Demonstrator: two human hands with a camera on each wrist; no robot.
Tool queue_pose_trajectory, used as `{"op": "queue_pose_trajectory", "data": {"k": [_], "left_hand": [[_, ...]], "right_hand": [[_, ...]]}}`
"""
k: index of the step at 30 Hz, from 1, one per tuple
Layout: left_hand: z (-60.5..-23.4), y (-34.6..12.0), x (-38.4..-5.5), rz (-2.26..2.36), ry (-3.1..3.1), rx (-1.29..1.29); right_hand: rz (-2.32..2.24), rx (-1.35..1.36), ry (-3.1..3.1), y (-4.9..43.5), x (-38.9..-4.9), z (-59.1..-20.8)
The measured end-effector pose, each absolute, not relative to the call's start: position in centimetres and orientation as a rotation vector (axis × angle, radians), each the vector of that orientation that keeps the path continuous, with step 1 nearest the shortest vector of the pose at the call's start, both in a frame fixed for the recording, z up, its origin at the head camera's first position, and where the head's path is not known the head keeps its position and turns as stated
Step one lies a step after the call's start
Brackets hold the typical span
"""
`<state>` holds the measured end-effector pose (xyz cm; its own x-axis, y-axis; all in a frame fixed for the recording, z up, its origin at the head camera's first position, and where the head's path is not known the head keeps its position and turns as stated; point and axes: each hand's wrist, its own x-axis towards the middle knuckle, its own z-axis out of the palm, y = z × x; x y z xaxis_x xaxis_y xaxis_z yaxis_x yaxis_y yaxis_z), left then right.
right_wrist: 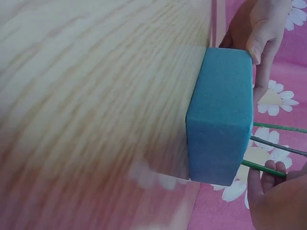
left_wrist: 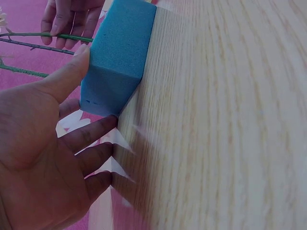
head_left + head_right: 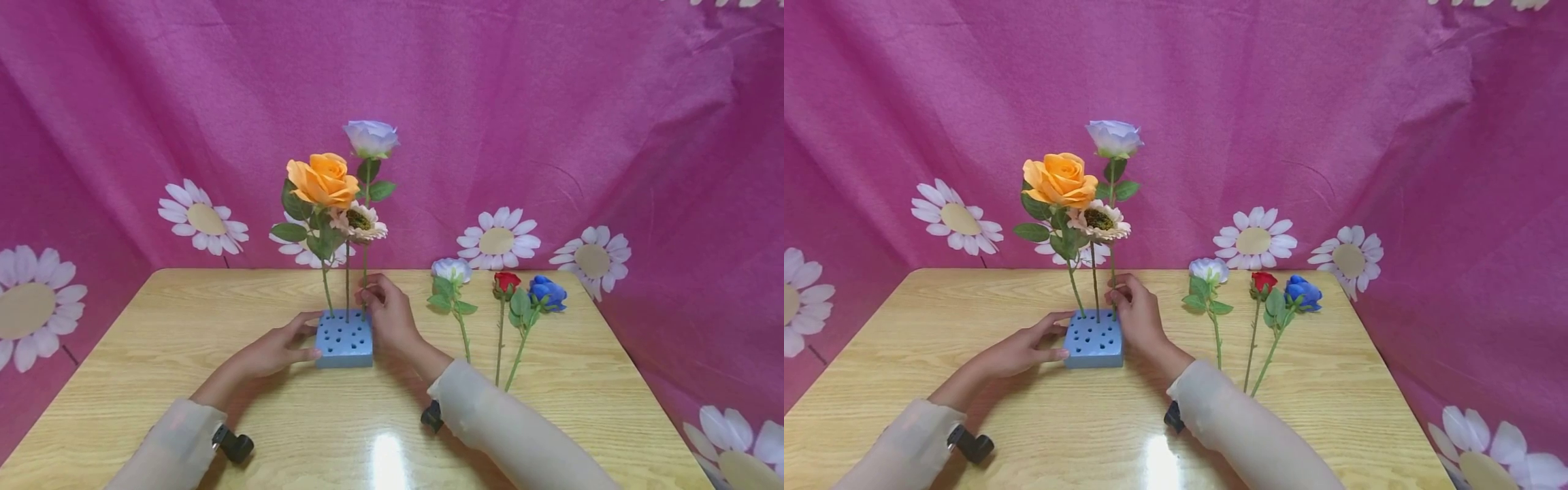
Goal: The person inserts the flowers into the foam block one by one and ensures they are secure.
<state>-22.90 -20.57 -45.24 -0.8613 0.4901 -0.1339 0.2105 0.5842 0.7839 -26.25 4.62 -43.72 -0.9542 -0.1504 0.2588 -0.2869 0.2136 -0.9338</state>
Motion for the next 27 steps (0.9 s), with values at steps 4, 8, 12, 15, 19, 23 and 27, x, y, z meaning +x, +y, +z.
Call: {"op": "queue_pose_trajectory", "data": {"k": [4,8,12,15,19,23,27], "left_hand": [[-45.3,-20.6,-22.8,1.167,2.484,0.585],[-45.1,-20.6,-22.7,1.165,2.488,0.594],[-45.1,-20.5,-22.8,1.168,2.480,0.593],[-45.1,-20.5,-22.8,1.162,2.483,0.595],[-45.2,-20.5,-22.8,1.153,2.497,0.605],[-45.2,-20.5,-22.7,1.161,2.497,0.614],[-45.2,-20.5,-22.7,1.167,2.495,0.610]], "right_hand": [[1.819,0.445,-2.389,4.7,-26.1,-44.0],[1.796,0.461,-2.402,4.7,-26.1,-44.4],[1.742,0.487,-2.427,4.8,-26.1,-44.8],[1.702,0.520,-2.427,4.9,-26.0,-45.1],[1.695,0.536,-2.417,5.0,-26.0,-45.4],[1.706,0.539,-2.421,4.9,-25.9,-45.5],[1.721,0.541,-2.417,4.9,-25.9,-45.6]]}}
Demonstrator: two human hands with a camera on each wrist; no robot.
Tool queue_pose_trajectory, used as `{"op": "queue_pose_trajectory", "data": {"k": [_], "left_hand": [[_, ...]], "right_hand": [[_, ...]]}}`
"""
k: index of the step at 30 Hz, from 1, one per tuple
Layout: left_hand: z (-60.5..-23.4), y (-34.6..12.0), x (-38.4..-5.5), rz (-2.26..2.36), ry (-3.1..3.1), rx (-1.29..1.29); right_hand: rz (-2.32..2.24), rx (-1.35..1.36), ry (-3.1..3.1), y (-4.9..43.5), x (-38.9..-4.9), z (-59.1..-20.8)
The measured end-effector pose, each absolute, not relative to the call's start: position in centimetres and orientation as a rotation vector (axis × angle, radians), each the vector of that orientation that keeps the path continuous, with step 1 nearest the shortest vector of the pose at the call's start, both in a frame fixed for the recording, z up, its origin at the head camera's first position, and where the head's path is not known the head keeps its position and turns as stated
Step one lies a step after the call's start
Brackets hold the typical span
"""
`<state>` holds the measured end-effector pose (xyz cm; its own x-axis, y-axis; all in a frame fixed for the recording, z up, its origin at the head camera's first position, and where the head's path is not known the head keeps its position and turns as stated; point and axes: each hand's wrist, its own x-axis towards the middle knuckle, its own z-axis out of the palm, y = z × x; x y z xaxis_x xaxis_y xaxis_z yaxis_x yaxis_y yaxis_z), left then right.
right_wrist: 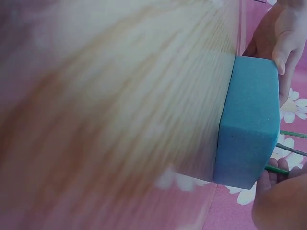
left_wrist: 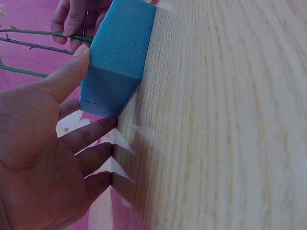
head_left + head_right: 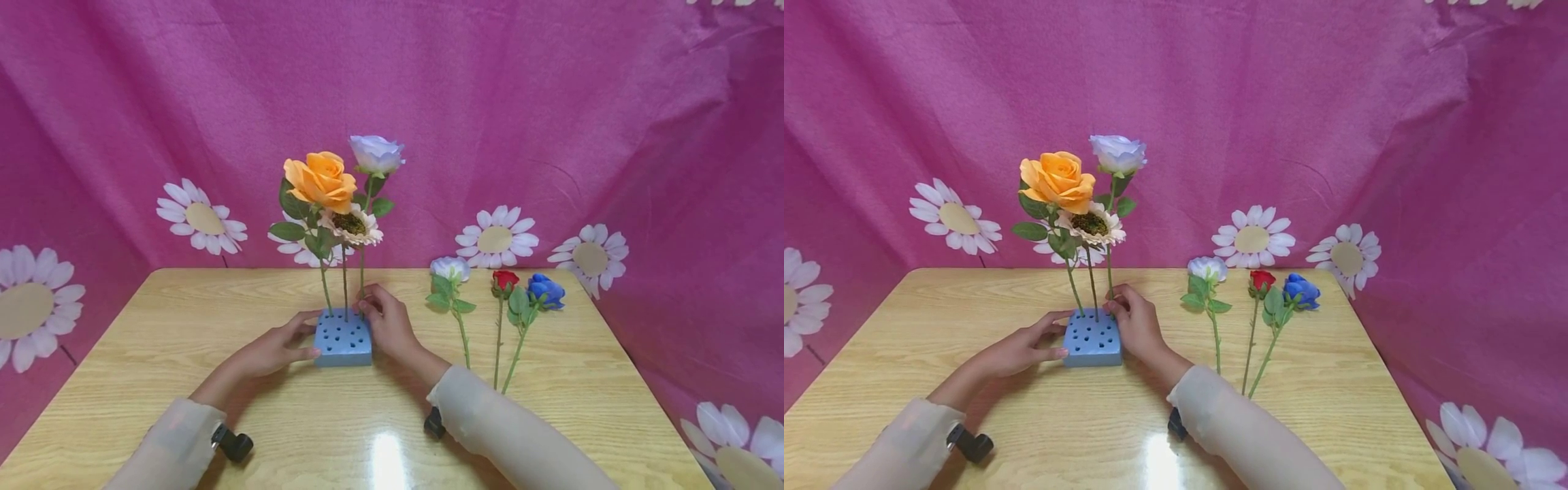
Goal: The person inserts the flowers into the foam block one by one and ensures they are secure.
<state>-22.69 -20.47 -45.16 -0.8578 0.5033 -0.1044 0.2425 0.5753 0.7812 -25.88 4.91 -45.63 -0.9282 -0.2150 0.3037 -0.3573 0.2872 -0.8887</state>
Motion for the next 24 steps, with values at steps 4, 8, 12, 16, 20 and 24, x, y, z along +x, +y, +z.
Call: {"op": "queue_pose_trajectory", "data": {"k": [4,8,12,16,20,24], "left_hand": [[-45.13,-20.42,-22.73,1.165,2.495,0.604],[-45.13,-20.40,-22.81,1.163,2.491,0.599],[-45.12,-20.44,-22.88,1.155,2.493,0.583],[-45.17,-20.46,-22.89,1.157,2.489,0.585],[-45.21,-20.49,-22.84,1.166,2.482,0.589],[-45.26,-20.47,-22.86,1.169,2.468,0.570]], "right_hand": [[1.701,0.543,-2.428,4.91,-26.00,-45.67],[1.666,0.538,-2.455,4.97,-26.09,-45.58],[1.657,0.525,-2.479,4.98,-26.16,-45.44],[1.684,0.518,-2.485,4.98,-26.17,-45.53],[1.716,0.526,-2.472,4.94,-26.14,-45.64],[1.729,0.517,-2.466,4.90,-25.97,-45.65]]}}
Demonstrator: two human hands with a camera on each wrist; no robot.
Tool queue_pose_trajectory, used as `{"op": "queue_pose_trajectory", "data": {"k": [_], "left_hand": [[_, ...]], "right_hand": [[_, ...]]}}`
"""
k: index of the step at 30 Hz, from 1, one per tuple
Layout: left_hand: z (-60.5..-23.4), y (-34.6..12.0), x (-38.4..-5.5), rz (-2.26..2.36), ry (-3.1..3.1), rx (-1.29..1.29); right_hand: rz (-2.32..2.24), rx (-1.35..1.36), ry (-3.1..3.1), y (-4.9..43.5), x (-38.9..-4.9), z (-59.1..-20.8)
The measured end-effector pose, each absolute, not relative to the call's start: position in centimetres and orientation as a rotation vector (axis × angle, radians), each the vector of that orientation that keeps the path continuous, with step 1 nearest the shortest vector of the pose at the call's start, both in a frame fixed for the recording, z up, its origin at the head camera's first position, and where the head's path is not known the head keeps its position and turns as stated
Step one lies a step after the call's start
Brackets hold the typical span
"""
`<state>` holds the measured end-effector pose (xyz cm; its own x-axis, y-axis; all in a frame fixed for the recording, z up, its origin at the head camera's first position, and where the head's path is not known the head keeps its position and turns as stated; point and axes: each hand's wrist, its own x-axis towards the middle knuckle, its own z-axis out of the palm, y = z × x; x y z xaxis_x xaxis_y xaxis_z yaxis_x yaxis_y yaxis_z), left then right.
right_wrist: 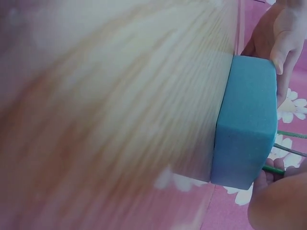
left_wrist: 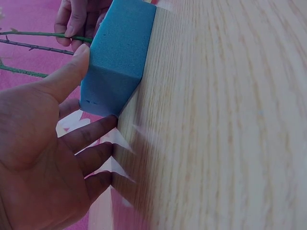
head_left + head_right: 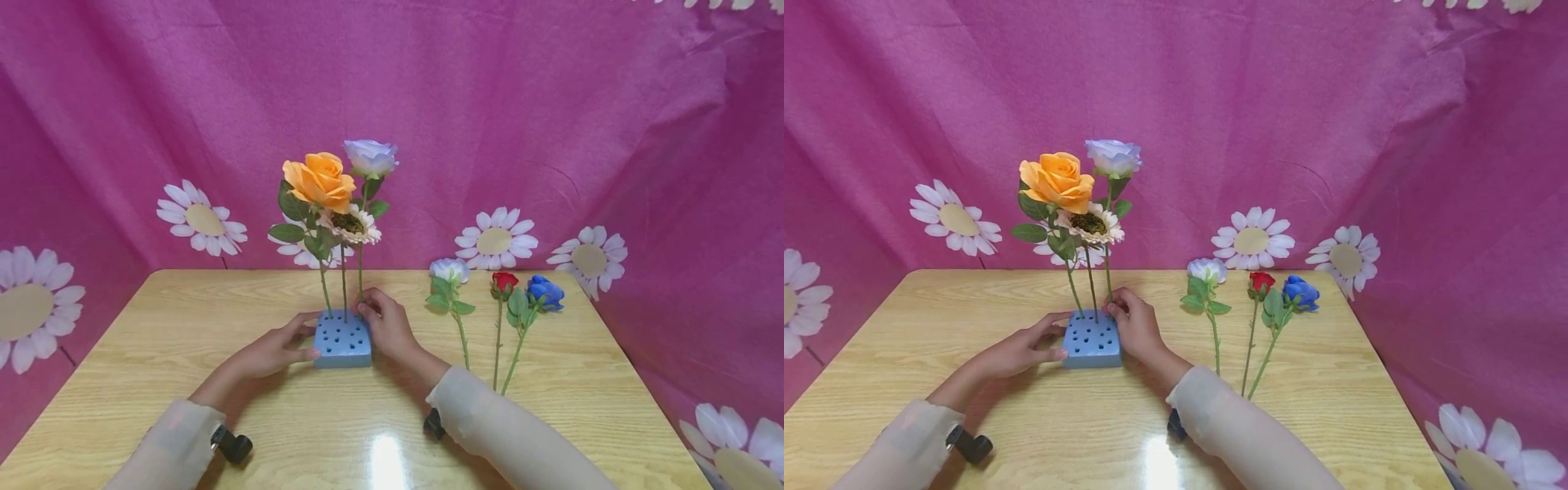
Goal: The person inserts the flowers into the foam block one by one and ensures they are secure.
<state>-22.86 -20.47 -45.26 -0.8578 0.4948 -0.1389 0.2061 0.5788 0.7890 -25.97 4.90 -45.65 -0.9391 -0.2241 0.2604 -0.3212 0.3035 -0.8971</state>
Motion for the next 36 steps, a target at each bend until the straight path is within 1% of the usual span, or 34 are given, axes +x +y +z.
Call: {"op": "queue_pose_trajectory", "data": {"k": [11,22,36], "left_hand": [[-45.4,-20.4,-22.9,1.157,2.472,0.543],[-45.1,-20.4,-22.8,1.158,2.472,0.566],[-45.1,-20.5,-22.8,1.178,2.459,0.586]], "right_hand": [[1.759,0.530,-2.480,5.1,-25.7,-44.9],[1.841,0.519,-2.452,5.8,-25.9,-44.9],[1.863,0.425,-2.436,7.8,-25.7,-44.2]]}}
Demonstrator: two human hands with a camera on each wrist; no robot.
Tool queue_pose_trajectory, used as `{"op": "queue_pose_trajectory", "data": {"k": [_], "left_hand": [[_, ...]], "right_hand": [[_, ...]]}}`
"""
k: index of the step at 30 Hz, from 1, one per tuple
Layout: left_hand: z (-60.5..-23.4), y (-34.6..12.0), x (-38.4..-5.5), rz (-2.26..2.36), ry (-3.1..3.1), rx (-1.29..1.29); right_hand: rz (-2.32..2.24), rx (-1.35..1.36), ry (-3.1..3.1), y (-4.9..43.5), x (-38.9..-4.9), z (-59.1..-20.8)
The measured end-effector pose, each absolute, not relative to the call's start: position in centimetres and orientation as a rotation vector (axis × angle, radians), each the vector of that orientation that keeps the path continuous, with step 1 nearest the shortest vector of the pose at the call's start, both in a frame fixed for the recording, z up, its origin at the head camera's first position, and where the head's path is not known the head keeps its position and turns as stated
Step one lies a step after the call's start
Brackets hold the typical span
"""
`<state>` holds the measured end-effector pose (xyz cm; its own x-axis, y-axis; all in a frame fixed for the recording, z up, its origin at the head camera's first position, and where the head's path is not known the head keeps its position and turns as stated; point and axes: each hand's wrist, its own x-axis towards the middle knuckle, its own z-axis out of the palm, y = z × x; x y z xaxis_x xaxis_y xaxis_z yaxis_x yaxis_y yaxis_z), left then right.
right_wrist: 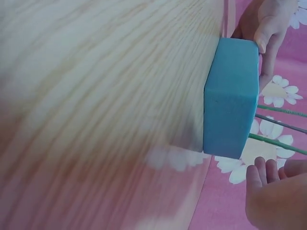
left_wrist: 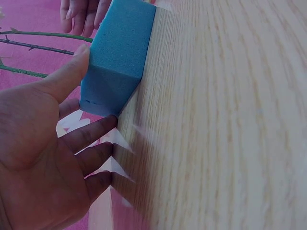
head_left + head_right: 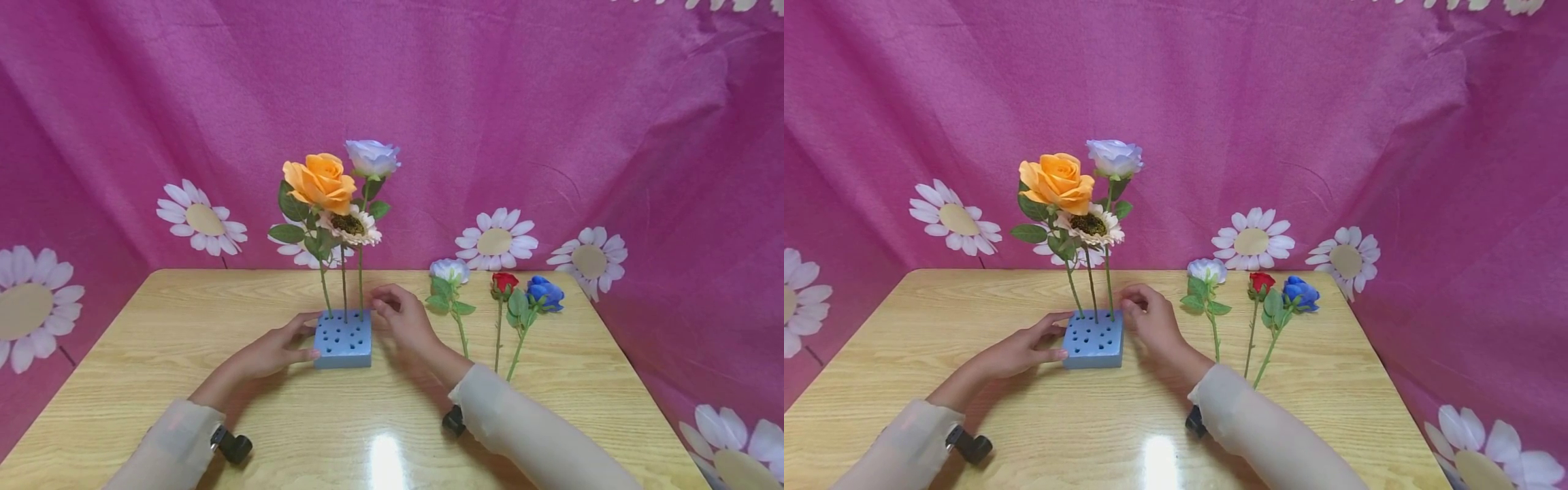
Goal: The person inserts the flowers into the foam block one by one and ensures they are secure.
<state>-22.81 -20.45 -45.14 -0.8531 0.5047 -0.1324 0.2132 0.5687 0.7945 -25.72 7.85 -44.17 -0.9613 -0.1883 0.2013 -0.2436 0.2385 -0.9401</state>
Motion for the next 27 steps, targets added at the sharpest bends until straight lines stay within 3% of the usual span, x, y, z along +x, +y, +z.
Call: {"op": "queue_pose_trajectory", "data": {"k": [27], "left_hand": [[-45.5,-20.5,-22.9,1.178,2.463,0.564]], "right_hand": [[1.781,0.297,-2.462,13.3,-23.4,-44.4]]}}
